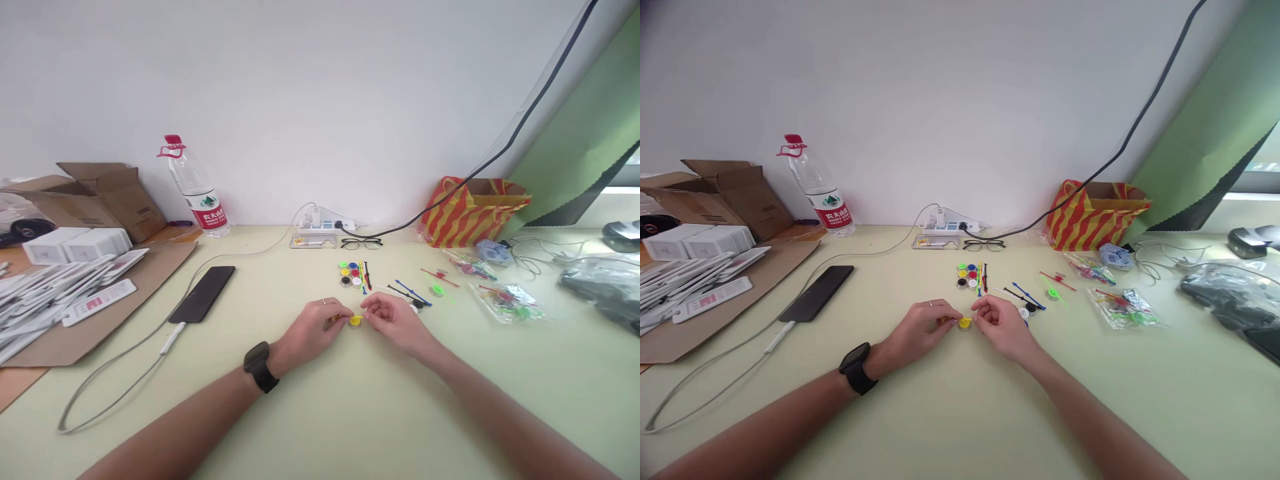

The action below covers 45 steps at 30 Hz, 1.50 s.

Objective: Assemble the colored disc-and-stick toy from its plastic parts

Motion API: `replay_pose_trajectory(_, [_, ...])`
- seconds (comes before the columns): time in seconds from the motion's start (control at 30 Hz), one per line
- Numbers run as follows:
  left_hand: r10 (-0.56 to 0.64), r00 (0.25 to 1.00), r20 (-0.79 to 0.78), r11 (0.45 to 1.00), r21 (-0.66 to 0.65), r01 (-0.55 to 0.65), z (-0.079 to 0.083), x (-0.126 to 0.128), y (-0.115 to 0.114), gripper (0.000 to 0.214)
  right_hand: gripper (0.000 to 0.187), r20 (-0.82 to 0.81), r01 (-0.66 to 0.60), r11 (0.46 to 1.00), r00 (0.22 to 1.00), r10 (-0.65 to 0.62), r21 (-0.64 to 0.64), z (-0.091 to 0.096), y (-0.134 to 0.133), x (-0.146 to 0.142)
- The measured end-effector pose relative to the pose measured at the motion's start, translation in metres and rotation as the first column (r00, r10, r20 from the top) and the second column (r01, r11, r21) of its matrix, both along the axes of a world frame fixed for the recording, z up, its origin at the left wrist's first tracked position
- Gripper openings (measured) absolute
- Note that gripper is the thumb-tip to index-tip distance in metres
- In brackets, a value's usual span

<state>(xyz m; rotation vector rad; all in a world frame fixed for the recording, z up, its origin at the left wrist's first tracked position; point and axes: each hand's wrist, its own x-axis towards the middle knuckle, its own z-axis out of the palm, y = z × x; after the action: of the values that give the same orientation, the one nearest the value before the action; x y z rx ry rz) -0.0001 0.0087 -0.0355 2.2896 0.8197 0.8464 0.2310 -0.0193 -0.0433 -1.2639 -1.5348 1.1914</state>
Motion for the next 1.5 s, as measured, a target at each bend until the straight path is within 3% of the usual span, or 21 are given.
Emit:
replay_pose_trajectory(0.3, [-0.035,0.998,-0.053,0.999,0.028,0.036,0.000,0.000,0.000,0.030,0.022,0.043,-0.021,1.000,0.999,0.020,0.020,0.000,0.002,0.003])
replay_pose_trajectory(0.5, [0.002,0.992,-0.130,0.988,0.152,0.018,0.000,-0.004,0.003,0.035,0.023,0.044,0.022,0.997,0.999,-0.026,0.070,-0.004,0.002,-0.007])
replay_pose_trajectory(0.67, [0.037,0.969,-0.246,0.964,0.262,0.030,0.005,0.002,0.000,0.022,0.028,0.062,0.024,0.997,0.998,-0.029,0.076,-0.006,0.004,-0.006])
replay_pose_trajectory(0.87, [0.052,0.958,-0.281,0.972,0.233,0.016,0.004,0.004,-0.002,0.018,0.020,0.142,0.025,0.994,0.989,-0.041,0.111,-0.004,0.001,-0.007])
replay_pose_trajectory(1.03, [0.061,0.986,-0.152,0.988,0.150,-0.038,0.005,-0.002,-0.001,0.021,0.022,0.275,0.053,0.977,0.955,-0.110,0.207,0.005,-0.003,-0.002])
replay_pose_trajectory(1.17, [0.137,0.990,-0.042,0.989,0.053,-0.135,0.008,-0.005,0.001,0.024,0.031,0.301,0.095,0.972,0.940,-0.159,0.217,0.012,-0.005,0.003])
replay_pose_trajectory(1.23, [0.176,0.984,-0.019,0.984,0.016,-0.176,0.008,-0.006,0.003,0.023,0.038,0.270,0.110,0.970,0.948,-0.168,0.216,0.018,-0.008,0.006])
replay_pose_trajectory(1.3, [0.212,0.977,0.006,0.977,-0.001,-0.212,0.008,-0.007,0.005,0.025,0.043,0.191,0.070,0.992,0.978,-0.089,0.105,0.024,-0.011,0.010])
replay_pose_trajectory(1.4, [0.288,0.956,0.051,0.958,-0.013,-0.287,0.007,-0.009,0.008,0.030,0.042,-0.126,-0.166,0.970,0.981,0.145,-0.179,0.035,-0.016,0.019])
replay_pose_trajectory(1.47, [0.327,0.943,0.065,0.945,-0.029,-0.326,0.006,-0.010,0.010,0.031,0.041,-0.344,-0.237,0.950,0.926,0.157,-0.205,0.040,-0.017,0.024])
replay_pose_trajectory(1.5, [0.335,0.940,0.064,0.942,-0.036,-0.334,0.005,-0.010,0.010,0.031,0.039,-0.396,-0.199,0.964,0.911,0.115,-0.178,0.042,-0.016,0.027])
